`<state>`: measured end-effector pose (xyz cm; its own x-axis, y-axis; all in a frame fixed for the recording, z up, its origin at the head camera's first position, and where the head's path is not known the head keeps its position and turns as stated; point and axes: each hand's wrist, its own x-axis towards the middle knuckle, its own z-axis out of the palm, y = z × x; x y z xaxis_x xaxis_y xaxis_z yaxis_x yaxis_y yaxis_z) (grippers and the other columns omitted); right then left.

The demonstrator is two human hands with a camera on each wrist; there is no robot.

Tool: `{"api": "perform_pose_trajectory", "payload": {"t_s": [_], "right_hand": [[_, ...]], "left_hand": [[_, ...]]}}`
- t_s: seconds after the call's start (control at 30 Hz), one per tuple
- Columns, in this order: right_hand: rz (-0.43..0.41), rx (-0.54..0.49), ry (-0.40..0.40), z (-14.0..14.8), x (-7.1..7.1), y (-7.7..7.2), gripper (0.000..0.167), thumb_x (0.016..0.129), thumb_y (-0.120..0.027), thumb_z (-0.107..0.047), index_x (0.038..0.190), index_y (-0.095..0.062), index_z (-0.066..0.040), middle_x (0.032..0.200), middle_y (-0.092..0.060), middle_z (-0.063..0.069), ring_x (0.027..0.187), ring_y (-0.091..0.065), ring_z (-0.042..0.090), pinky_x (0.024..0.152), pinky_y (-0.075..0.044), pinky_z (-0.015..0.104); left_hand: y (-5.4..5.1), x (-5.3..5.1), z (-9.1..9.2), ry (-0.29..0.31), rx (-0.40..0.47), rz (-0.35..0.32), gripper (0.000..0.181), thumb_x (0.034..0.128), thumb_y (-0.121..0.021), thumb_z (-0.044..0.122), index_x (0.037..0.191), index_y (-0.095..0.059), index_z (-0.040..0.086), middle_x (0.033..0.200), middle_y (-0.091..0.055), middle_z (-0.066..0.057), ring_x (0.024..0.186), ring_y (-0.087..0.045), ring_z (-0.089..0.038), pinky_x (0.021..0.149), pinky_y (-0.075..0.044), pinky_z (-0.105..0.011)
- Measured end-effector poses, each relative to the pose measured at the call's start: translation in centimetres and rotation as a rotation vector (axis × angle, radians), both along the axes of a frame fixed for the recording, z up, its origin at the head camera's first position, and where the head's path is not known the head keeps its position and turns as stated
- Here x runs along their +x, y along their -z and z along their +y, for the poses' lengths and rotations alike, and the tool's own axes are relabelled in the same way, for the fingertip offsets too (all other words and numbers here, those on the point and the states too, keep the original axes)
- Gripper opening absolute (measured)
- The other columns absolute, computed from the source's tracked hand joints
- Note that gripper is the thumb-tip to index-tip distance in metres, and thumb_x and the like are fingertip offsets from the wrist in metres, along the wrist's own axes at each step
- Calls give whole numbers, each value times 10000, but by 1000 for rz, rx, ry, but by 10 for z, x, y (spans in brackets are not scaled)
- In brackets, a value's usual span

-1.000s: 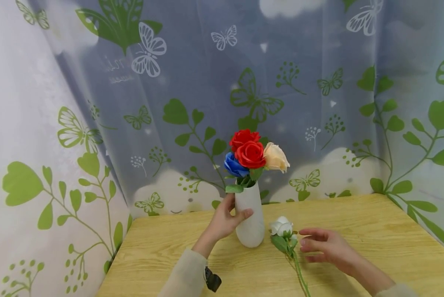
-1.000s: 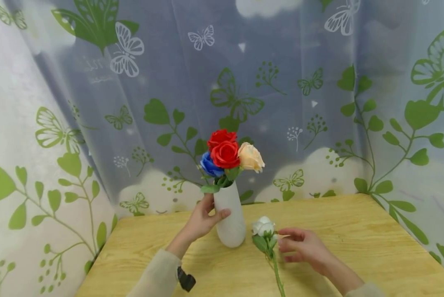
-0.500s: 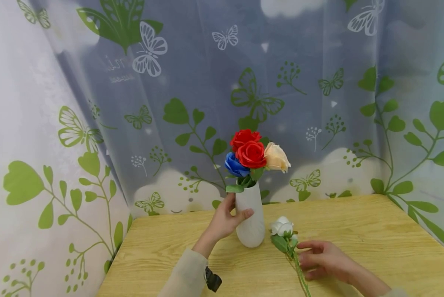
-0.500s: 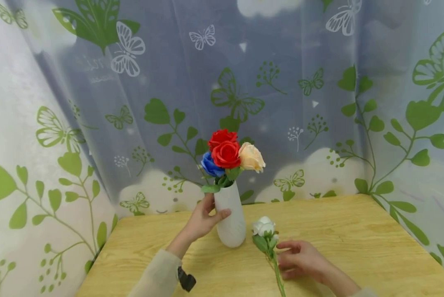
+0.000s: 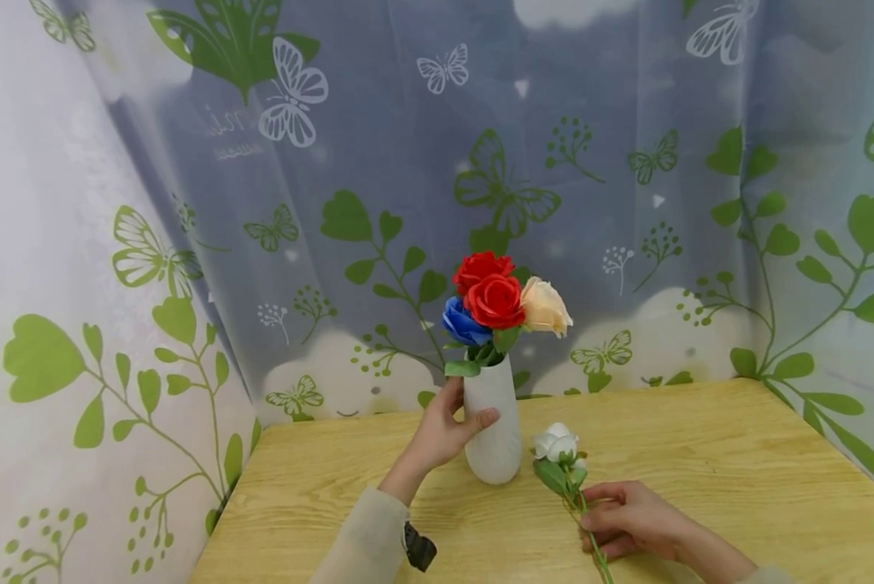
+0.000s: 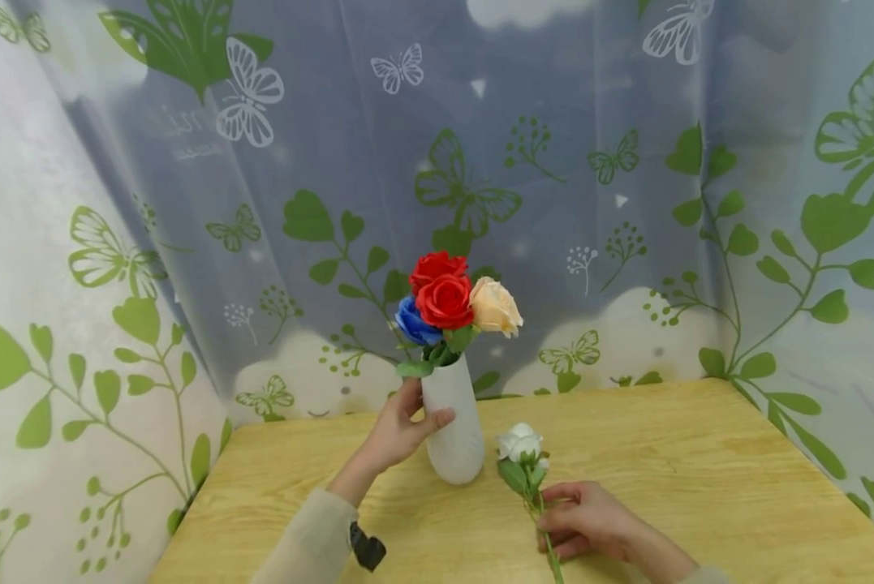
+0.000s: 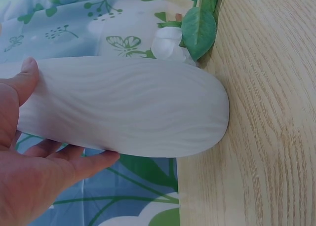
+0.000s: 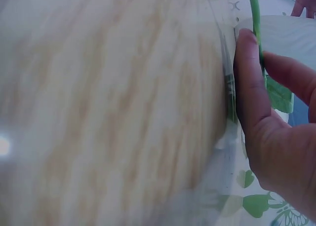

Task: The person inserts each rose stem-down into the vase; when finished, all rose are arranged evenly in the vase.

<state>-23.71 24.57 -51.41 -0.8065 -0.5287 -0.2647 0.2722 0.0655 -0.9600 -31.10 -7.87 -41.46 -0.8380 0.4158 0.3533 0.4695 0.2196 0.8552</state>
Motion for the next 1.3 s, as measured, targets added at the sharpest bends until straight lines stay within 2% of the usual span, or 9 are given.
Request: {"api": "perform_pose_trajectory", "payload": {"t_s": [0.27, 0.47, 0.67, 0.77, 0.97, 1.1, 1.3], "right_hand": [[-6, -51, 18, 0, -1, -6, 803, 1018, -678, -87, 1531, -159, 248, 1070, -769, 107, 929, -786, 196, 756, -656, 286], [73, -31, 50, 5, -5, -20, 793, 1068, -618, -130, 1546, -111, 248, 1124, -753, 94, 990, -776, 206, 784, -652, 282], [171, -34, 134, 8, -9, -44, 690, 1076, -622, -142, 1535, -240, 203, 1144, -734, 35, 1028, -762, 202, 849, -657, 347], [202, -62, 179, 11, -11, -56, 568, 1076, -625, -136, 1500, -357, 131, 1115, -742, 2, 1022, -757, 178, 867, -655, 356], [297, -147, 290, 11, -10, -81, 252, 1069, -626, -89, 1302, -535, -59, 1075, -746, -34, 1008, -762, 178, 877, -654, 353], [376, -248, 335, 8, -10, -95, 147, 1062, -611, -26, 1199, -577, -66, 1044, -756, -18, 992, -776, 181, 869, -656, 368], [449, -398, 399, 4, -14, -115, 137, 1059, -585, 26, 1140, -584, -85, 1047, -761, 16, 978, -788, 197, 858, -656, 374]], "left_hand": [[-1, 0, 0, 1, 0, 0, 670, 998, -758, 182, 1589, -445, 153, 1543, -554, -91, 1435, -542, -318, 1225, -420, -529], [-1, 0, 0, 4, -1, 4, 676, 1000, -754, 179, 1596, -436, 154, 1553, -547, -90, 1437, -541, -316, 1225, -420, -526], [0, 0, 0, 4, 4, 2, 667, 999, -754, 175, 1588, -444, 143, 1544, -554, -92, 1431, -546, -313, 1227, -419, -520], [0, -1, 0, 3, 6, 4, 660, 998, -755, 168, 1582, -449, 136, 1533, -562, -96, 1421, -555, -311, 1224, -425, -514], [1, -2, 0, 3, 2, 8, 659, 998, -755, 169, 1580, -450, 133, 1529, -564, -100, 1417, -559, -310, 1224, -425, -511], [1, -2, 0, 3, 1, 9, 659, 999, -753, 171, 1582, -448, 135, 1531, -563, -101, 1418, -558, -312, 1225, -423, -515], [0, -1, 0, 2, -3, 10, 666, 1001, -753, 179, 1588, -441, 141, 1533, -561, -105, 1418, -557, -318, 1223, -425, -517]]}}
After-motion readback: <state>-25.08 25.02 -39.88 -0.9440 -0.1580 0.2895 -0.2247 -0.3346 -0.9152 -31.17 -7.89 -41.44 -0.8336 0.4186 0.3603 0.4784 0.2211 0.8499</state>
